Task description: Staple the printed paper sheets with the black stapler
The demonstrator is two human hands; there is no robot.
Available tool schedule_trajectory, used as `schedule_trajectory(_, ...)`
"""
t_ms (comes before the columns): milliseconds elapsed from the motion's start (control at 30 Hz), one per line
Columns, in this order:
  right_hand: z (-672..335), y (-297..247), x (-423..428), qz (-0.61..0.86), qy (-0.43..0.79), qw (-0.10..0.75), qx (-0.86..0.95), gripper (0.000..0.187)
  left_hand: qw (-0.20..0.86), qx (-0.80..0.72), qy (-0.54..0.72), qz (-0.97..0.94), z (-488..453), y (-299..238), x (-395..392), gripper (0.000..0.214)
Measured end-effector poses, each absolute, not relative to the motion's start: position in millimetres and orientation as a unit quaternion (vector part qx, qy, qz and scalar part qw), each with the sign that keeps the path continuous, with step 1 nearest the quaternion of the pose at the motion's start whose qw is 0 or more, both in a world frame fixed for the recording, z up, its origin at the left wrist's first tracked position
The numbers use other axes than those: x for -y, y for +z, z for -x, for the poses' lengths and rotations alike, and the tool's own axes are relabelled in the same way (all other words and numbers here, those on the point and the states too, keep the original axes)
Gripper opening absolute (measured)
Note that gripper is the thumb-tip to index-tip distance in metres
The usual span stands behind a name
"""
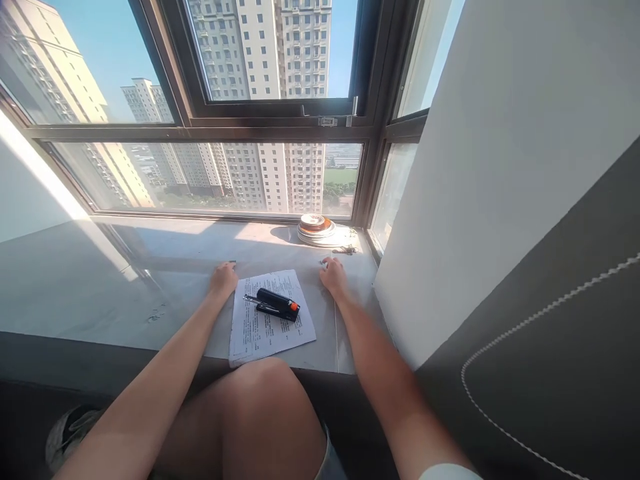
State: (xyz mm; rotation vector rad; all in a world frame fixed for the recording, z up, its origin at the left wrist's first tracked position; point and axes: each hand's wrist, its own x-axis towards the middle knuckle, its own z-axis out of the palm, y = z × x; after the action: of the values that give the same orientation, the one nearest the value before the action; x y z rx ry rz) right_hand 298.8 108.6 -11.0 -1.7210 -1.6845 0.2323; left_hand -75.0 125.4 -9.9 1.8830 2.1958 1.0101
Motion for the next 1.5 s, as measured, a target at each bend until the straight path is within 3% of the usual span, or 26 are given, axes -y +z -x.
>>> schedule_trajectory(200, -299.2, -13.3, -107.4, 0.664, 0.082, 0.359, 0.651, 0.029, -0.029, -0.734, 0.312, -0.603, 70.1, -5.3, -109.8, 0.033)
schedule_trajectory(367, -301.0, -14.1, -109.3, 0.647, 0.087, 0.375, 0.658, 0.025, 0.000, -0.754, 0.251, -0.607, 69.7, -5.6, -117.5, 0.046)
schedule_trajectory(567, -296.8, -9.2, -108.2, 0.566, 0.077, 0.468, 0.674, 0.020, -0.021, -0.743, 0.223, -0.630, 69.0, -6.1, -114.9, 0.034)
schedule_trajectory(733, -286.0, -4.0, -103.6, 0.478, 0.080, 0.494, 0.722, 0.023, -0.059, -0.736, 0.231, -0.634, 69.0, -2.6, -105.1, 0.018)
schedule_trajectory(933, -281.7, -3.7, -103.6, 0.456, 0.077, 0.488, 0.740, 0.024, -0.012, -0.707, 0.312, -0.634, 70.4, 1.0, -98.0, 0.017)
schedule_trajectory(1067, -286.3, -4.1, -105.4, 0.482, 0.082, 0.508, 0.710, 0.028, 0.037, -0.660, 0.514, -0.546, 50.8, 10.2, -93.6, 0.024)
schedule_trajectory(1267, -301.5, -3.1, -102.7, 0.573, 0.079, 0.578, 0.576, 0.033, 0.280, -0.498, 0.743, -0.347, -6.6, 48.9, -75.0, 0.024)
schedule_trajectory(1367, -304.6, -0.8, -96.0, 0.578, 0.078, 0.598, 0.550, 0.035, 0.283, -0.466, 0.755, -0.364, -26.5, 57.3, -54.5, 0.024)
schedule_trajectory(1500, -302.8, 1.0, -88.0, 0.569, 0.096, 0.602, 0.552, 0.037, 0.190, -0.517, 0.670, -0.498, -33.7, 45.7, -29.4, 0.022)
